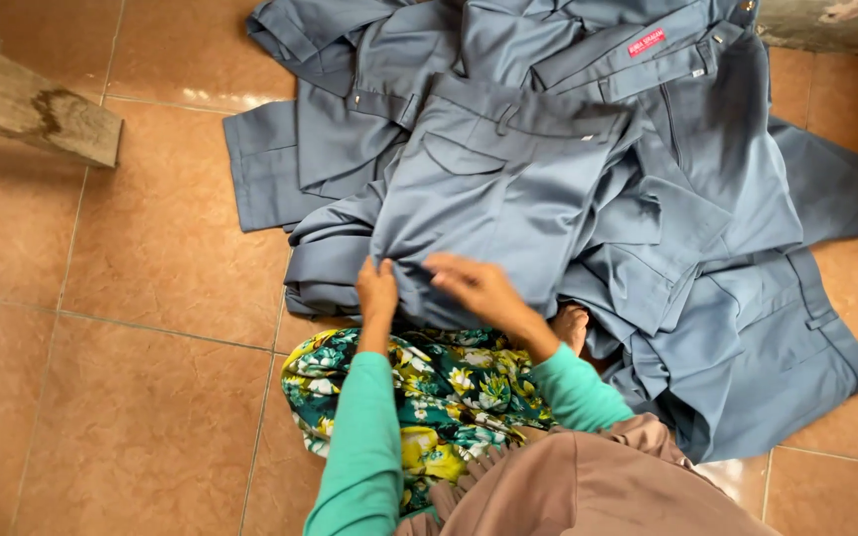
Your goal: The person sits on a tiled floor and folds several pairs of gray trousers by hand. They smooth the fabric, fold the legs together, and then fold the trousers into neat rectangles, placing each finished pair aside.
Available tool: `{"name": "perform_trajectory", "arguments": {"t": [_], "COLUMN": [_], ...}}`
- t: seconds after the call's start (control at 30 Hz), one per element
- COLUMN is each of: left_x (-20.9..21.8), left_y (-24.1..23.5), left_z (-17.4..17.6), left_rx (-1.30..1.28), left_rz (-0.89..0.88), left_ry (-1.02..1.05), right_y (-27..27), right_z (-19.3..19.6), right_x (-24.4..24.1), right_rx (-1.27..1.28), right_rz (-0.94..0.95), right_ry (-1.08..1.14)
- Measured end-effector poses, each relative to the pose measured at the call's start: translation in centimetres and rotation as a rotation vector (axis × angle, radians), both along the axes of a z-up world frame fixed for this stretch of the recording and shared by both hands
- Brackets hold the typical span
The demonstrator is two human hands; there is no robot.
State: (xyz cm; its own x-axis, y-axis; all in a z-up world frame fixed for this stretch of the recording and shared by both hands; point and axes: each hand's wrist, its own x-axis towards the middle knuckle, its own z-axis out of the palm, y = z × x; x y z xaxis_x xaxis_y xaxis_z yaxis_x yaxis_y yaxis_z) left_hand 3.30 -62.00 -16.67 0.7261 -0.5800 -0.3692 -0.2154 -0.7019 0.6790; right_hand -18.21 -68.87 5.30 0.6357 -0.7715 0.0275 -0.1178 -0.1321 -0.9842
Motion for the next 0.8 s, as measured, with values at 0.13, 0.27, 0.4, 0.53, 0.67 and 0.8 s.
{"name": "perform_trajectory", "arguments": {"t": [0.13, 0.27, 0.4, 0.53, 0.67, 0.8], "left_x": [3.0, 2.2, -0.7, -3.9, -6.7, -5.8], "left_y": [2.4, 3.1, 1.4, -2.9, -6.1, -6.3], "left_z": [5.4, 10.9, 16.7, 16.2, 16.1, 17.6], "left_rx": [0.249, 0.156, -0.128, -0.478, -0.502, -0.401], "left_rz": [0.046, 0.031, -0.004, -0.099, -0.165, 0.160], "left_ry": [-0.123, -0.428, -0.712, -0.554, -0.039, 0.563], "right_y": [-8.0, -18.4, -25.0, -19.8, -15.0, -8.9], "right_z": [-1.3, -9.6, -17.5, -10.2, -7.2, -4.2], "right_x": [-6.4, -13.3, -15.1, -8.5, -0.5, 6.1], "right_rx": [-0.094, -0.368, -0.076, -0.280, -0.455, -0.114], "right_rz": [-0.294, -0.663, -0.498, -0.477, -0.304, -0.099], "right_ry": [-0.132, 0.593, 0.975, 0.898, 0.516, 0.209]}}
